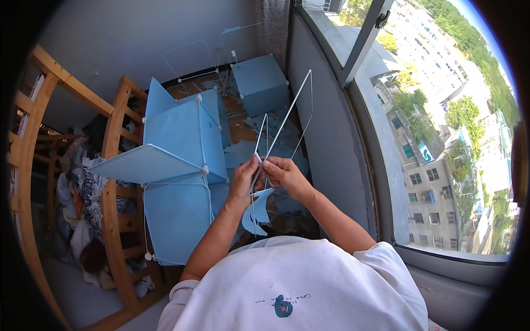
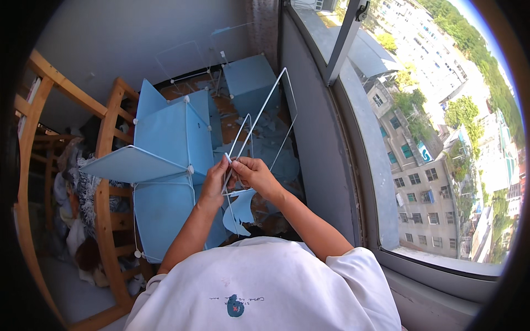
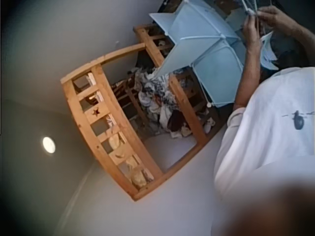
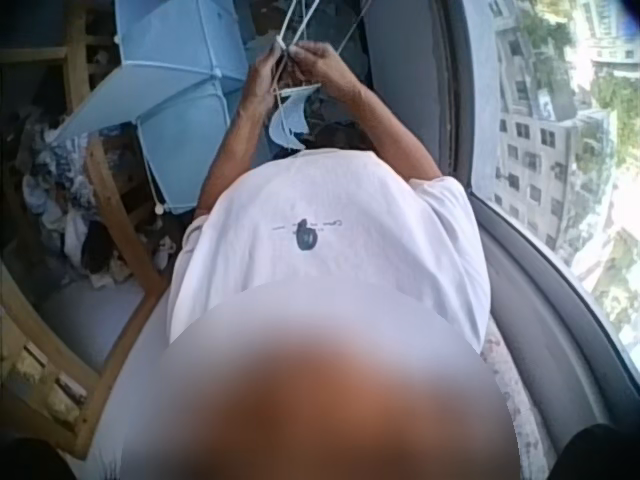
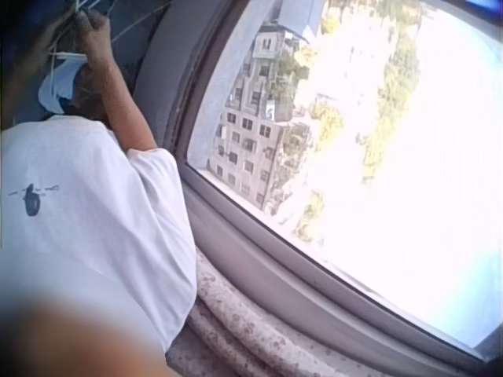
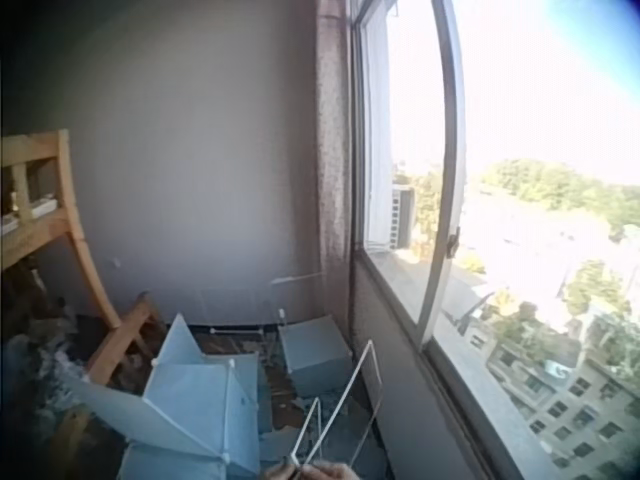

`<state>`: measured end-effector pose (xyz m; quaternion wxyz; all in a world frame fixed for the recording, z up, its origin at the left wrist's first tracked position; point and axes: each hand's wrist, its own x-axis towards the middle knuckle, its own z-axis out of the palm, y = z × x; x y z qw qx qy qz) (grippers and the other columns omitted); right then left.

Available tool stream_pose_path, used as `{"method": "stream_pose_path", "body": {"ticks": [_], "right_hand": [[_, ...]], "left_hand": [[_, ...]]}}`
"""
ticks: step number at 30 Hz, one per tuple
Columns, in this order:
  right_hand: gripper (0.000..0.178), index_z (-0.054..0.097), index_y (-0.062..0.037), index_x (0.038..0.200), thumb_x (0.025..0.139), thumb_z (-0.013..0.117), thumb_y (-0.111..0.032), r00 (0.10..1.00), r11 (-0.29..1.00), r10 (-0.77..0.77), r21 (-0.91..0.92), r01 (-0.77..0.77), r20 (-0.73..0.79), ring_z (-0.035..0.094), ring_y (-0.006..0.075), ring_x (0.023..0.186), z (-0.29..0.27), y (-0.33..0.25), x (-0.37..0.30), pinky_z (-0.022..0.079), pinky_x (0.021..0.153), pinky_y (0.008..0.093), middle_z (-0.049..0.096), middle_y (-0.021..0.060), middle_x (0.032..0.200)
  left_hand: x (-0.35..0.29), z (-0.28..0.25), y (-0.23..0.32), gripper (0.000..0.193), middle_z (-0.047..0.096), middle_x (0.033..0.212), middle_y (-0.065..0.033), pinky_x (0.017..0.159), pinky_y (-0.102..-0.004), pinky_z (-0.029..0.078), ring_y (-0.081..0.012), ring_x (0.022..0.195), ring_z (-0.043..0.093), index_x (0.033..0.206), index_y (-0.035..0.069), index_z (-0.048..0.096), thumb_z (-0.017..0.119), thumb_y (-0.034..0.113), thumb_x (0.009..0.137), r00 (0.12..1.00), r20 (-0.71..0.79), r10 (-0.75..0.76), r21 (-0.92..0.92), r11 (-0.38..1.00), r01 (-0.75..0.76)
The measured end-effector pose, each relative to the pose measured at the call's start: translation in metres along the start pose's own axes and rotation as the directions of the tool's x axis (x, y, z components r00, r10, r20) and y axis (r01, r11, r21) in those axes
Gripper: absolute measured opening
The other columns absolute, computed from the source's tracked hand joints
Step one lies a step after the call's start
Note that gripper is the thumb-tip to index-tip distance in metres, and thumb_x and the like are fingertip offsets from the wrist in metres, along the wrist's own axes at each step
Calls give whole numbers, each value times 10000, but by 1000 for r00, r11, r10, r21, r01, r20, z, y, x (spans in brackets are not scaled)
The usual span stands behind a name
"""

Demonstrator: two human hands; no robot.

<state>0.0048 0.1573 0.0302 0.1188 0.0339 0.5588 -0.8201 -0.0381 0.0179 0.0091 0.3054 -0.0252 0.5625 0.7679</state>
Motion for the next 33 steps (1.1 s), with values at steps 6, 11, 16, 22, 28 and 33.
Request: {"method": "stream_pose_path", "body": {"ticks": [6, 11, 16, 22, 28, 33], "right_hand": [[299, 615, -29, 942, 932, 483, -297, 997, 998, 67, 6, -67, -37, 403, 43, 509, -12, 11, 1, 319, 461, 207, 570, 2, 618], [307, 615, -38, 846, 927, 493, -308, 998, 998, 59, -39, -58, 35, 411, 49, 509, -10, 9, 0, 333, 460, 211, 533, -12, 608], [321, 598, -65, 777, 927, 495, -330, 994, 995, 7, -96, -17, -112, 368, 38, 518, -5, 13, -1, 314, 471, 209, 472, -33, 585], [286, 600, -1, 790, 912, 514, -245, 953, 925, -210, -360, 121, -220, 400, 58, 549, 0, 19, -14, 337, 486, 243, 539, 11, 599], [287, 542, -7, 701, 908, 524, -204, 910, 850, -330, -498, 172, -250, 353, 59, 513, 11, 9, -35, 304, 465, 243, 430, 0, 535], [294, 540, -19, 731, 928, 500, -234, 899, 860, -355, -467, 206, -256, 413, 64, 557, 4, 0, -39, 347, 513, 224, 480, 6, 582]], "left_hand": [[9, -6, 5, 548, 503, 650, -9, 479, -229, 334, -99, 536, 440, 815, 84, 572, 318, 559, 913, 970, 158, -183, -61, 979, 194], [20, -8, 4, 431, 499, 614, 3, 464, -221, 323, -96, 511, 437, 767, 93, 560, 419, 473, 913, 932, 249, -264, -78, 954, 291], [32, 3, -1, 269, 486, 564, 20, 424, -220, 300, -81, 465, 420, 717, 87, 561, 564, 301, 879, 984, 28, -174, 71, 983, 171], [47, 13, -7, 270, 527, 602, -14, 456, -225, 369, -87, 498, 473, 704, 35, 575, 550, 227, 892, 997, -20, 80, 310, 948, -70], [69, 15, 0, 250, 542, 713, -78, 408, -299, 443, -156, 493, 530, 838, -9, 545, 521, 230, 909, 982, -187, -32, 35, 999, 40], [80, 18, -5, 273, 559, 758, -74, 383, -252, 341, -82, 414, 378, 802, 6, 540, 467, 231, 938, 978, -206, -37, -49, 998, 28]]}}
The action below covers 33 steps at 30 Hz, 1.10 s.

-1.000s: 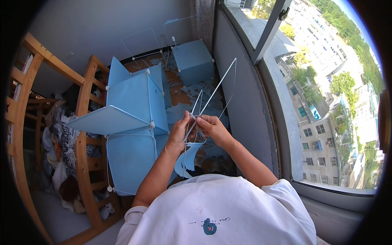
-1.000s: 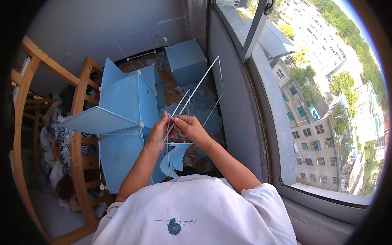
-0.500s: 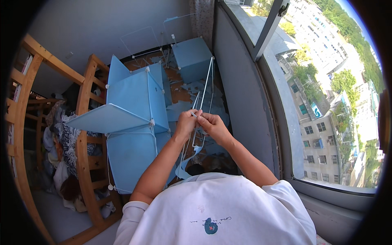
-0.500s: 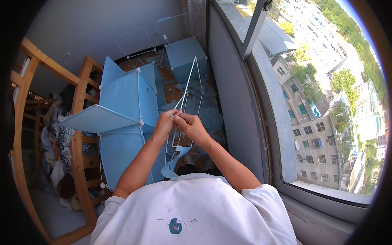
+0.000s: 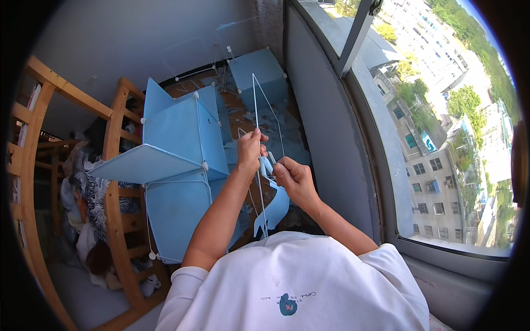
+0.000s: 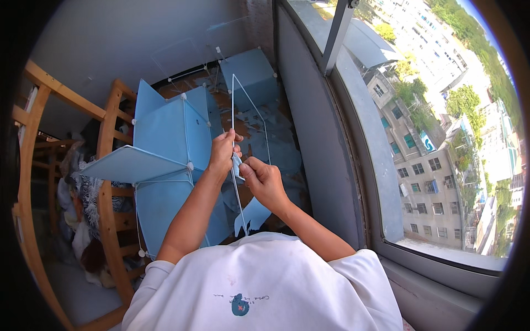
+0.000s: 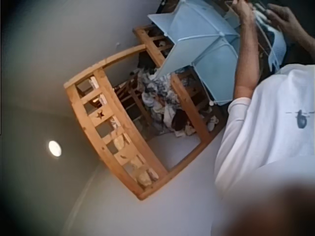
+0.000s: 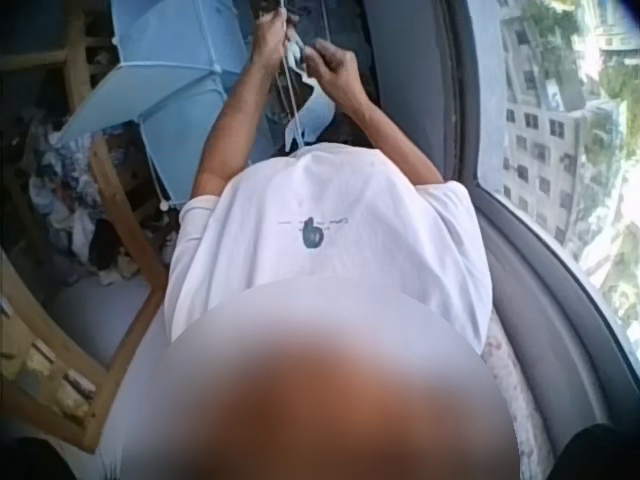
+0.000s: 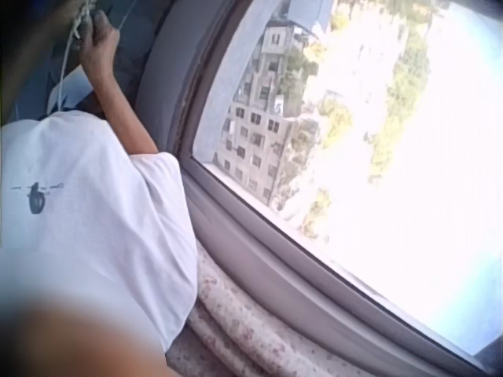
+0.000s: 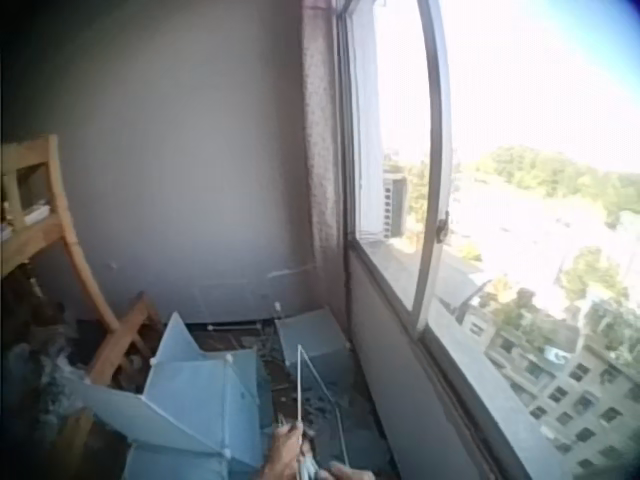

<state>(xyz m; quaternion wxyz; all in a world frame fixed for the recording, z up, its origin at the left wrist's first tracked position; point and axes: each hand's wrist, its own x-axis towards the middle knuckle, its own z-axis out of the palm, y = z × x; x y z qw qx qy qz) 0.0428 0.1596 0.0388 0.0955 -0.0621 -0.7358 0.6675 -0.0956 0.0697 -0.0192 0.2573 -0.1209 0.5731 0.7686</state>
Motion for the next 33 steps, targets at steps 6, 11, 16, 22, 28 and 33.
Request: {"method": "stream_pose_path", "body": {"ticks": [6, 11, 16, 22, 28, 33], "right_hand": [[317, 471, -50, 735, 953, 446, -279, 996, 758, -3, 650, -57, 92, 363, 79, 536, -3, 5, 25, 376, 579, 236, 389, -13, 573], [303, 482, -55, 743, 952, 451, -272, 972, 787, 136, 576, -224, 193, 272, 63, 494, 14, 1, 1, 266, 494, 230, 333, -34, 549], [299, 527, -38, 738, 938, 488, -256, 951, 840, 221, 453, -299, 218, 287, 39, 455, -7, -24, -33, 244, 428, 208, 362, -44, 535], [231, 615, -17, 852, 886, 562, -239, 960, 962, 158, -184, -202, -230, 429, 106, 464, -54, 82, 12, 361, 454, 283, 478, 28, 548], [533, 466, -26, 1229, 792, 641, -275, 1000, 791, 26, -611, -22, -2, 514, 325, 1060, -11, 132, 5, 435, 857, 388, 561, 166, 1118], [387, 554, -32, 1056, 769, 665, -266, 966, 846, -232, -467, 257, 112, 559, 322, 937, 42, 101, 10, 448, 800, 399, 600, 147, 975]], "left_hand": [[3, -3, 8, 209, 502, 675, -35, 376, -230, 299, -63, 410, 319, 949, 46, 549, 422, 212, 953, 987, 54, -151, -48, 987, 154], [10, 1, 3, 165, 393, 559, 21, 354, -222, 243, -55, 404, 286, 994, 94, 553, 434, 198, 947, 985, 72, -154, -41, 987, 157], [51, -72, 0, 200, 350, 539, 46, 349, -216, 213, -47, 401, 260, 1024, 95, 559, 416, 218, 957, 991, -131, 16, -126, 991, -33], [19, -31, 37, 254, 312, 563, 37, 353, -205, 200, -48, 414, 236, 1151, 96, 512, 381, 219, 970, 990, 141, 20, -10, 1000, -19], [-12, -22, 59, 272, 324, 569, 34, 355, -197, 198, -48, 419, 222, 1169, 76, 505, 363, 202, 974, 969, 246, 27, -78, 997, -8], [-26, -25, 62, 268, 352, 571, 26, 356, -193, 212, -45, 411, 241, 1155, 61, 513, 366, 192, 973, 958, 282, 53, -147, 989, -12]]}}
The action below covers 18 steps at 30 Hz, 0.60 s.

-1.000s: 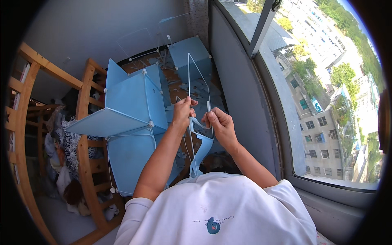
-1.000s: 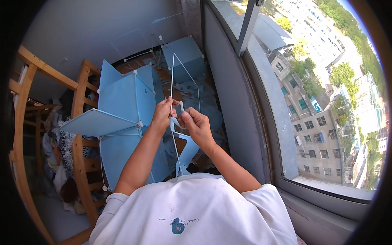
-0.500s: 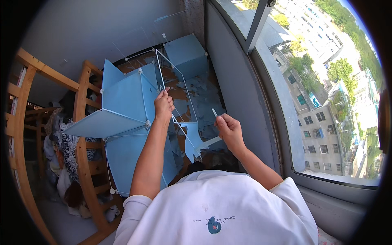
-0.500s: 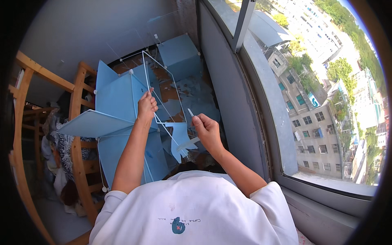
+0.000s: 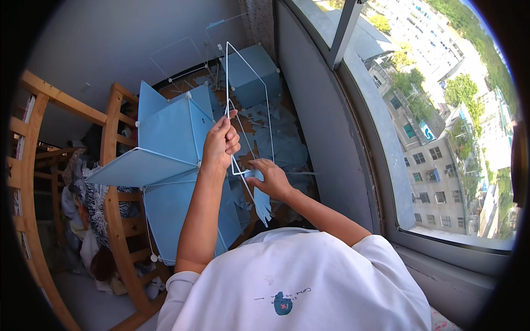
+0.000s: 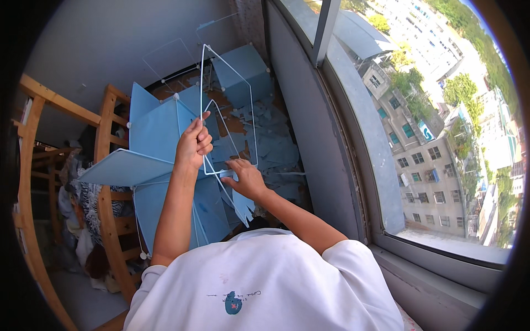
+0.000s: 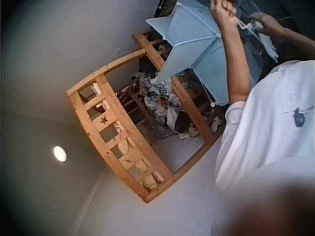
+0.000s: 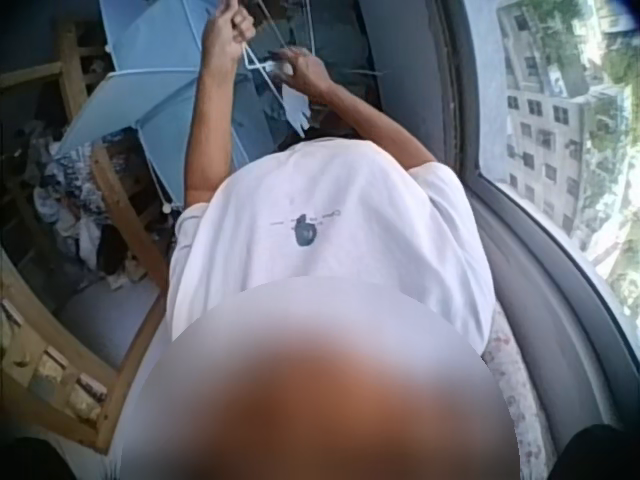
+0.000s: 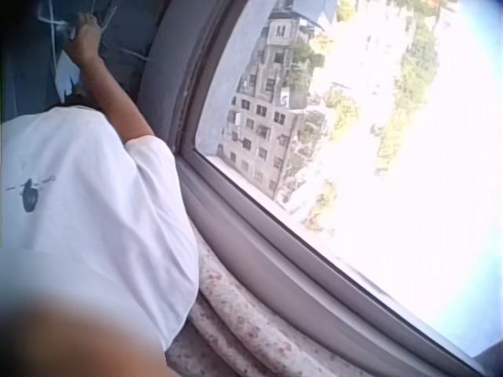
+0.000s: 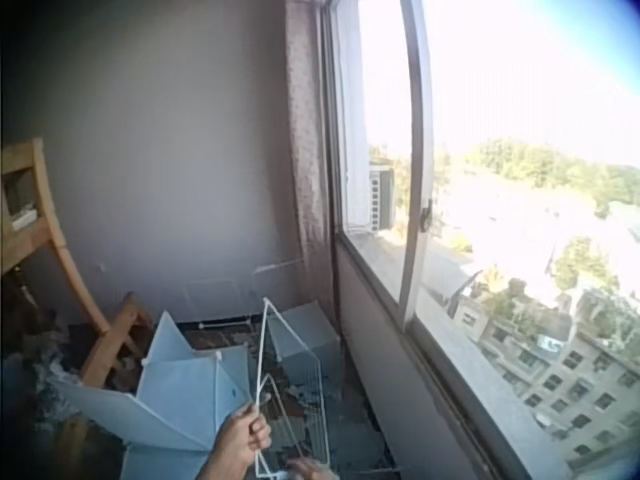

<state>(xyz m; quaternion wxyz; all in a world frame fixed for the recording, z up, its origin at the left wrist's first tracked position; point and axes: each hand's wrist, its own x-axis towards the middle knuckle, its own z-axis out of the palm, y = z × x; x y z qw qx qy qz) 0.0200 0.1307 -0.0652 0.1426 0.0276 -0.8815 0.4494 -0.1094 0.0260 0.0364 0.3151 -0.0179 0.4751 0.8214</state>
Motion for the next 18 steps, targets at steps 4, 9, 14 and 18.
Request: {"method": "stream_pose_path", "body": {"ticks": [4, 9, 14, 18], "right_hand": [[225, 539, -15, 731, 766, 660, -201, 994, 1000, 9, 11, -10, 113, 544, 332, 640, -5, -8, 5, 421, 583, 415, 553, 126, 678], [259, 504, -9, 700, 769, 657, -206, 993, 994, 92, 57, -97, 76, 548, 333, 611, -18, -19, 5, 416, 545, 402, 553, 131, 666], [206, 572, -24, 753, 775, 653, -212, 987, 989, 142, 20, -144, 68, 536, 323, 551, -13, -20, 0, 418, 544, 386, 550, 130, 622], [223, 658, -73, 990, 795, 603, -168, 826, 923, 145, 227, -312, 545, 592, 194, 624, -26, -8, 13, 463, 630, 336, 633, 119, 721]], "left_hand": [[-9, 2, 0, 263, 428, 602, 13, 369, -187, 265, -44, 412, 311, 1154, 50, 518, 436, 197, 953, 1000, 0, -9, 42, 999, 9], [-19, -1, -11, 261, 474, 637, 3, 418, -206, 367, -53, 437, 413, 1119, 29, 533, 492, 204, 930, 998, -54, 42, 214, 976, -29], [-32, 6, -27, 234, 397, 579, 30, 438, -205, 347, -47, 459, 366, 1075, 30, 548, 460, 203, 944, 989, -143, 19, 259, 966, 19], [-40, 10, -27, 246, 326, 549, 53, 390, -176, 280, -23, 430, 287, 1080, 13, 544, 431, 191, 953, 995, -98, 7, 268, 963, 20]]}}
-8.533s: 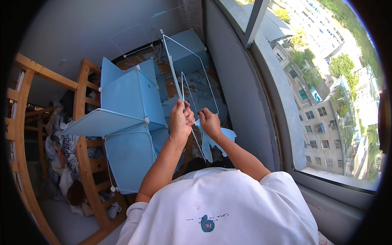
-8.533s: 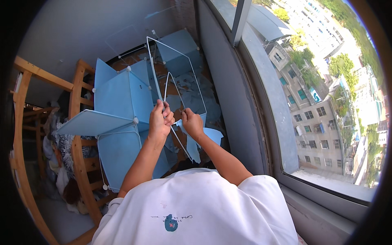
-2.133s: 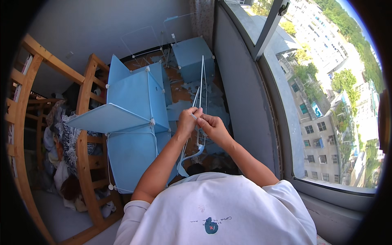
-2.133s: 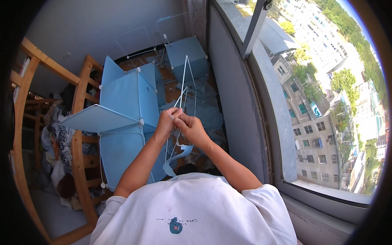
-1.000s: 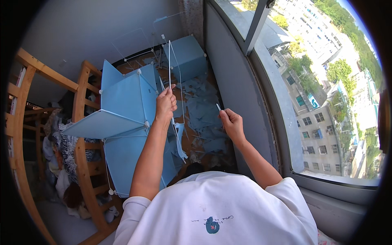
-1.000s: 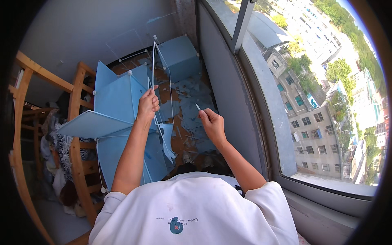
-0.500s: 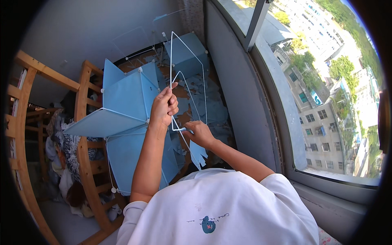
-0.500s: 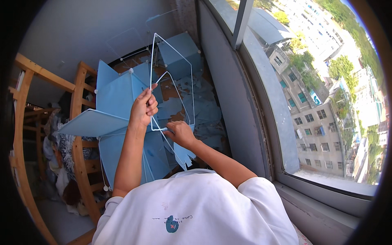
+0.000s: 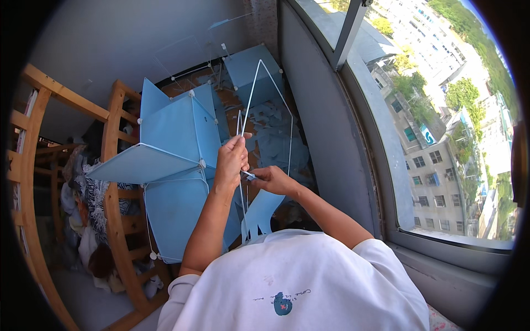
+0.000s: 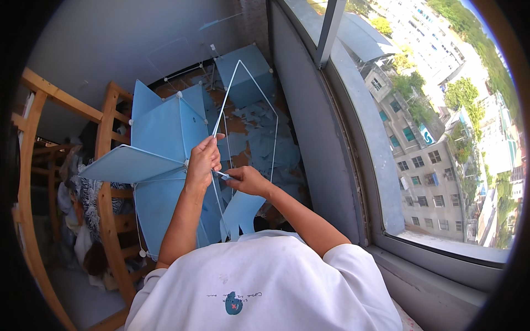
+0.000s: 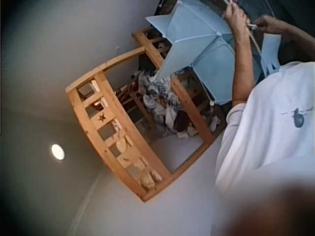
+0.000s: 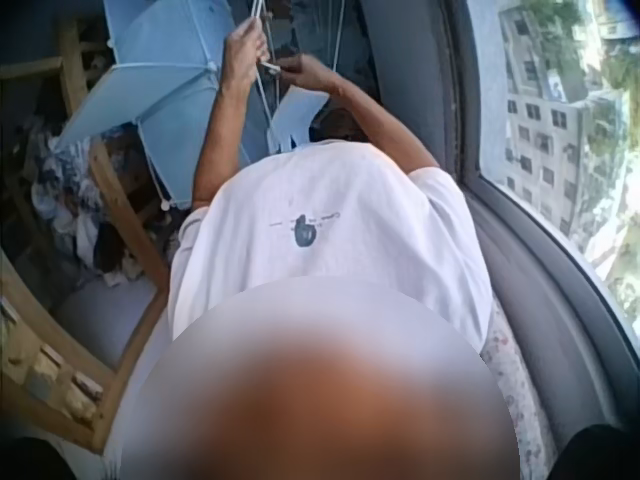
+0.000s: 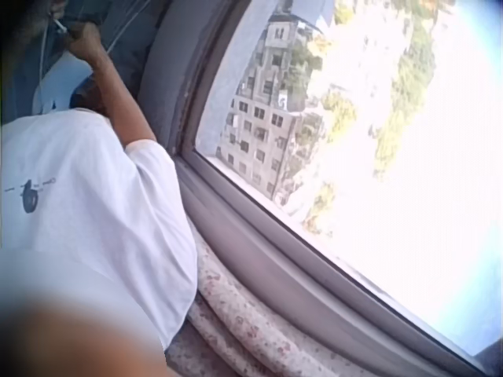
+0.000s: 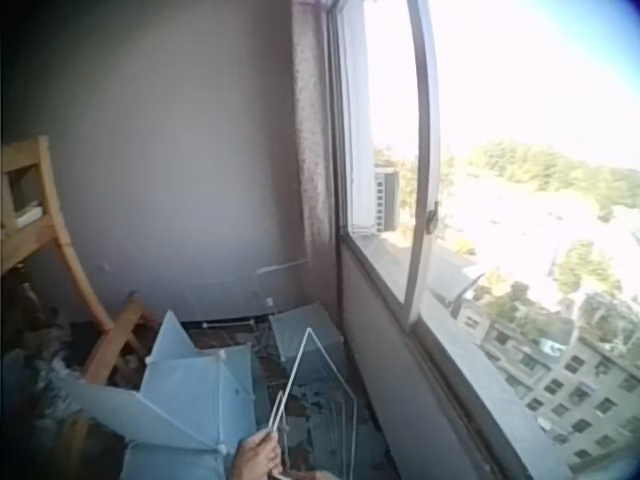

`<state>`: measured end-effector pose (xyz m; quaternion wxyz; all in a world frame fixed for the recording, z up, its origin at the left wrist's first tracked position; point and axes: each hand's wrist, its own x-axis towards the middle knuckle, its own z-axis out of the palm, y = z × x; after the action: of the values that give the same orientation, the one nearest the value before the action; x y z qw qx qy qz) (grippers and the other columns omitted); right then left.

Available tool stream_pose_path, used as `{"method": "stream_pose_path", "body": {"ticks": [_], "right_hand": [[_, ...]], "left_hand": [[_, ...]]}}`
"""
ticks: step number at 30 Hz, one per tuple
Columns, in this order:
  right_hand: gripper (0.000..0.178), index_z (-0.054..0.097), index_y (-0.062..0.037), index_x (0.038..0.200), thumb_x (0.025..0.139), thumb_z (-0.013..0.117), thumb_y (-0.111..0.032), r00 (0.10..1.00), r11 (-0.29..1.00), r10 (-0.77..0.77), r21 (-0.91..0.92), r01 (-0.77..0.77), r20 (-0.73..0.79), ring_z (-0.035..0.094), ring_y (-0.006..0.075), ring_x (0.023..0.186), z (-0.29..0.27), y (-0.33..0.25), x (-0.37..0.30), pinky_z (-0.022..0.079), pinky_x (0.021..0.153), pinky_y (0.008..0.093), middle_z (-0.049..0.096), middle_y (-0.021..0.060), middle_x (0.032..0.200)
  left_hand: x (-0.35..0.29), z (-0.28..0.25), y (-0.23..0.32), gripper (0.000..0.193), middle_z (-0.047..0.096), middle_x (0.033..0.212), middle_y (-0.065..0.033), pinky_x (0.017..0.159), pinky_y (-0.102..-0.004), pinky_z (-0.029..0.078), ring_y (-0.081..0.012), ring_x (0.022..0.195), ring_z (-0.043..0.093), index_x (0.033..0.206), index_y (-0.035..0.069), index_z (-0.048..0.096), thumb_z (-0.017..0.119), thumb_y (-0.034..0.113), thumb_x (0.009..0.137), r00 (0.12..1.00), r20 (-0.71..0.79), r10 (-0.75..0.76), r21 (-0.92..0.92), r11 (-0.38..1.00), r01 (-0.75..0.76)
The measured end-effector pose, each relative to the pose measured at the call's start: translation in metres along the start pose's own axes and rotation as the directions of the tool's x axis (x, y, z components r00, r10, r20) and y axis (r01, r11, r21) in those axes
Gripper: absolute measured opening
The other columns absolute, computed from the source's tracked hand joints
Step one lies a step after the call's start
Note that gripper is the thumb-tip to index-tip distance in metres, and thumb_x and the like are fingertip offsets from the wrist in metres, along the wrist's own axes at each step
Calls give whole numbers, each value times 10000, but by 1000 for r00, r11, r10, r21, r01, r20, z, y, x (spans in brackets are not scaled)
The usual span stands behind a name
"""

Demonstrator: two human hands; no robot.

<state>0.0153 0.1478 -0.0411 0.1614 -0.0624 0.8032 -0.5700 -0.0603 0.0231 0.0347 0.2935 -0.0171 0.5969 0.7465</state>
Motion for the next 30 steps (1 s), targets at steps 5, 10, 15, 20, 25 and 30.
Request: {"method": "stream_pose_path", "body": {"ticks": [5, 10, 15, 20, 25, 30], "right_hand": [[374, 617, 5, 1083, 835, 578, -272, 957, 784, -51, 605, -139, 286, 610, 149, 807, -18, -8, 3, 473, 829, 291, 642, 46, 801], [404, 598, 17, 1062, 896, 524, -344, 892, 492, -17, 781, -386, 452, 593, 141, 723, -14, -7, 10, 520, 733, 316, 599, 47, 775], [376, 583, 33, 1057, 890, 553, -302, 867, 501, -49, 763, -408, 496, 568, 122, 692, -4, 0, 16, 542, 682, 311, 559, 18, 759], [274, 615, -20, 902, 861, 604, -291, 918, 447, -80, 837, -315, 388, 556, 111, 673, 3, 4, 17, 527, 663, 293, 563, 14, 732], [206, 621, -43, 806, 834, 649, -245, 989, 599, 123, 801, -4, -87, 547, 90, 685, 21, -11, 6, 461, 632, 233, 574, 8, 721], [172, 628, -22, 824, 845, 635, -193, 931, 620, 207, 776, 114, -302, 530, 77, 688, 36, -18, -1, 450, 647, 224, 574, -5, 732]], "left_hand": [[-6, -6, 10, 263, 299, 534, 63, 341, -170, 198, -9, 395, 234, 1072, -8, 553, 405, 179, 961, 996, 91, 0, -46, 999, 4], [-17, -3, 20, 271, 292, 519, 63, 343, -170, 184, -10, 393, 224, 1088, -25, 537, 401, 170, 959, 985, 171, 21, -41, 999, -14], [-23, -3, 21, 278, 296, 516, 63, 345, -177, 178, -10, 394, 223, 1088, -37, 535, 417, 175, 953, 981, 196, 17, -29, 1000, -11], [-23, -6, 20, 279, 289, 517, 64, 344, -180, 170, -9, 393, 217, 1089, -44, 535, 423, 171, 950, 982, 184, 41, -45, 998, -33], [-11, -13, 18, 255, 279, 516, 66, 339, -179, 160, -7, 389, 210, 1059, -31, 550, 423, 161, 949, 996, 9, 86, -28, 996, -85], [-4, -10, 17, 235, 277, 509, 74, 336, -183, 163, -5, 379, 210, 1017, -28, 570, 436, 150, 942, 997, -41, 62, -18, 998, -63]]}}
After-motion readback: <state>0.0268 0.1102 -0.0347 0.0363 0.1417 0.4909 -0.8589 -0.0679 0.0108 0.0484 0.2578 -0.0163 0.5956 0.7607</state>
